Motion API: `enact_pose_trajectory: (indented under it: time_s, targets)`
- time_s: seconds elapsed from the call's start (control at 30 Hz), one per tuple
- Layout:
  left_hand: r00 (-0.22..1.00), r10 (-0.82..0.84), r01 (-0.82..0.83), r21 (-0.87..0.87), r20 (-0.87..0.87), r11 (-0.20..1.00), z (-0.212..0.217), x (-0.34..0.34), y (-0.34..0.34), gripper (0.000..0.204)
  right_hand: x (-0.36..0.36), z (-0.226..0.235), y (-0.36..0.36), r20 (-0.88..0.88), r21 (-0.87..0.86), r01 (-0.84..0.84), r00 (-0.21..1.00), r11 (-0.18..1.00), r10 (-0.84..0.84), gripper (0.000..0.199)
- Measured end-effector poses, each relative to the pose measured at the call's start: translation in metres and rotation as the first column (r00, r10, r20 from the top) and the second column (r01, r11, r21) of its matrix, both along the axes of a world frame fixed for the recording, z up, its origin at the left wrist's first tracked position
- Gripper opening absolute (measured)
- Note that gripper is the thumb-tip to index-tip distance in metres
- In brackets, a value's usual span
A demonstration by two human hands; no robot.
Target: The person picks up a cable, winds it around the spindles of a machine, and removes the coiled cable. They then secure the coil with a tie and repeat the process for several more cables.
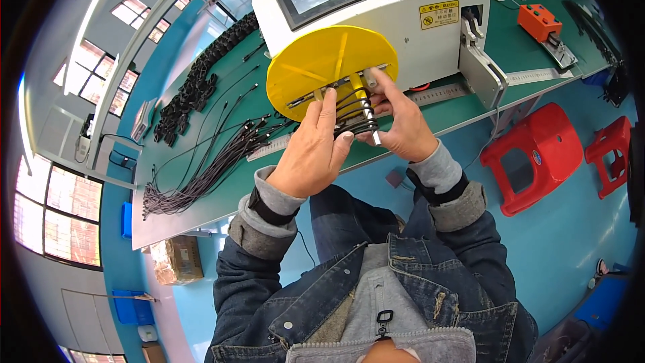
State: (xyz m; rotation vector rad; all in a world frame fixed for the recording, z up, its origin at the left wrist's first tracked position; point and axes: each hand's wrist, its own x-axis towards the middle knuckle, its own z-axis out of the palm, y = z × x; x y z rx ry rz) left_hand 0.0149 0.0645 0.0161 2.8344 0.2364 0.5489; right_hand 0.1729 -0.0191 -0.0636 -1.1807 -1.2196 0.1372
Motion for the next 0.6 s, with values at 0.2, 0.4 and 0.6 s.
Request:
enact_pose_trajectory:
  time_s: [0.2,0.4,0.6]
  targets:
    - [1.0,0.025,-0.026,-0.045,-0.008,0.999,-0.008,0.0,-0.009,0.041,-0.043,-0.014,-0.008,-0.135,0.019,0.127,0.983,0.992,-0.124,0.065]
    - [0.988,0.102,-0.114,0.103,0.119,0.988,-0.011,0.008,-0.021,0.026,-0.051,0.004,-0.009,0.017,-0.004,0.363,0.932,0.932,-0.363,0.033]
    - [0.98,0.137,-0.158,0.14,0.146,0.978,-0.019,-0.006,-0.048,0.021,-0.07,0.005,-0.034,0.014,-0.11,0.375,0.926,0.92,-0.376,0.027]
